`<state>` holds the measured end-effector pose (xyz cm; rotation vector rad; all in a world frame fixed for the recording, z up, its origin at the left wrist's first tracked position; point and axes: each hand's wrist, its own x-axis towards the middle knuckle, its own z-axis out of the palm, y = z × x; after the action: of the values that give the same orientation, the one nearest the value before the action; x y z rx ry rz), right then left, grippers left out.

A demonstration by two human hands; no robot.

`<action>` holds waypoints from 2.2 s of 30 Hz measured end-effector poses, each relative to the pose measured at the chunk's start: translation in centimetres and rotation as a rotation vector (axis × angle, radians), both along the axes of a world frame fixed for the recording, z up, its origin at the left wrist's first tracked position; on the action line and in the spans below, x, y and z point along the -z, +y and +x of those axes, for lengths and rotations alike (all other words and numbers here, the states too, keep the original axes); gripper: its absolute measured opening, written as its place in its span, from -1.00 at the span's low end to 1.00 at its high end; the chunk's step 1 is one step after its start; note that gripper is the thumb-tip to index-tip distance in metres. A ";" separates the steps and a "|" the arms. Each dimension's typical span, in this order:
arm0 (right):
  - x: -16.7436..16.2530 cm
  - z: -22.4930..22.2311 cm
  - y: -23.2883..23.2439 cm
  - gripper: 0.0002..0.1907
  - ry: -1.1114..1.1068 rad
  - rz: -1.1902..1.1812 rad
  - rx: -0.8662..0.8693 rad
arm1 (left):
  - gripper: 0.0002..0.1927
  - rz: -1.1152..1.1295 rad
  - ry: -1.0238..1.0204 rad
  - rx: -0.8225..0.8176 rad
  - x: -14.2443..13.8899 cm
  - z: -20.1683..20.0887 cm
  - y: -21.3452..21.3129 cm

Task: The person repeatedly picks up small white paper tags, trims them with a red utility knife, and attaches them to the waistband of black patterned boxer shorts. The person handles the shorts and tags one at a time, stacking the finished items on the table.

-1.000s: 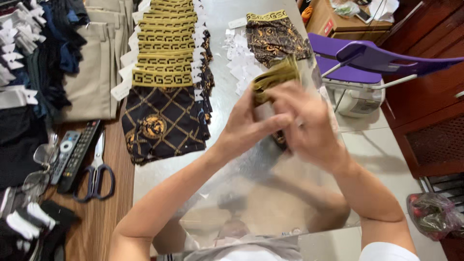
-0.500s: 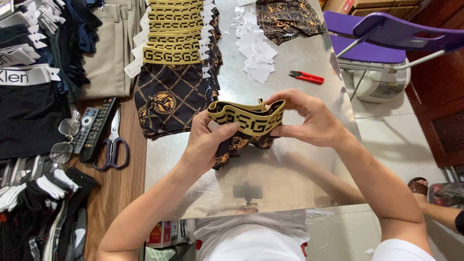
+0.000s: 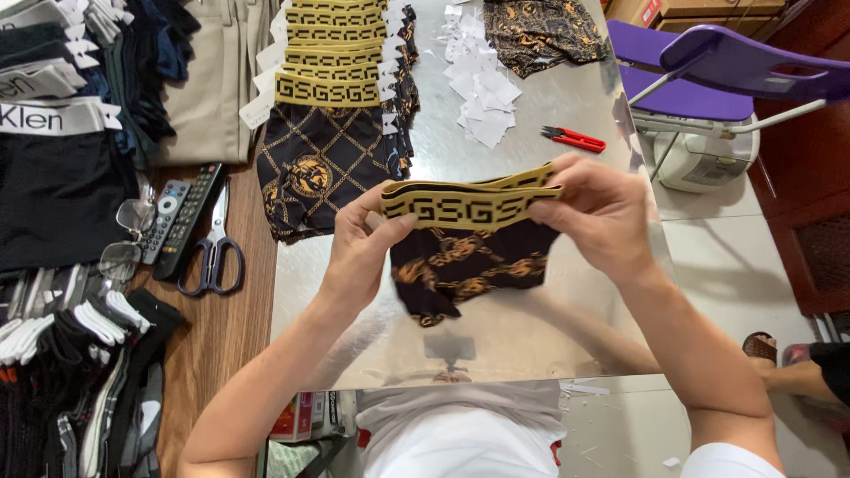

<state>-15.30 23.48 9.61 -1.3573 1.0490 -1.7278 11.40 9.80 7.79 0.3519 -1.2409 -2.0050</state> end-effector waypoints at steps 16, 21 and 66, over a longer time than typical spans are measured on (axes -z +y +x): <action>-5.8 3.6 8.1 -0.74 0.245 -0.081 0.123 | -0.57 -1.264 -0.172 -0.130 -9.1 5.7 2.6; -4.2 3.6 7.5 -0.82 0.070 0.245 0.020 | -0.70 -1.124 -0.270 -0.059 -9.1 7.1 2.4; 9.2 -5.3 -26.7 -0.75 1.667 0.200 0.660 | -0.15 -1.576 -0.735 -0.008 8.0 -2.0 -2.6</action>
<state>-20.64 -3.24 0.44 -2.4370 2.6162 -0.3613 9.39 7.21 -0.24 0.2442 -2.7469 -0.3491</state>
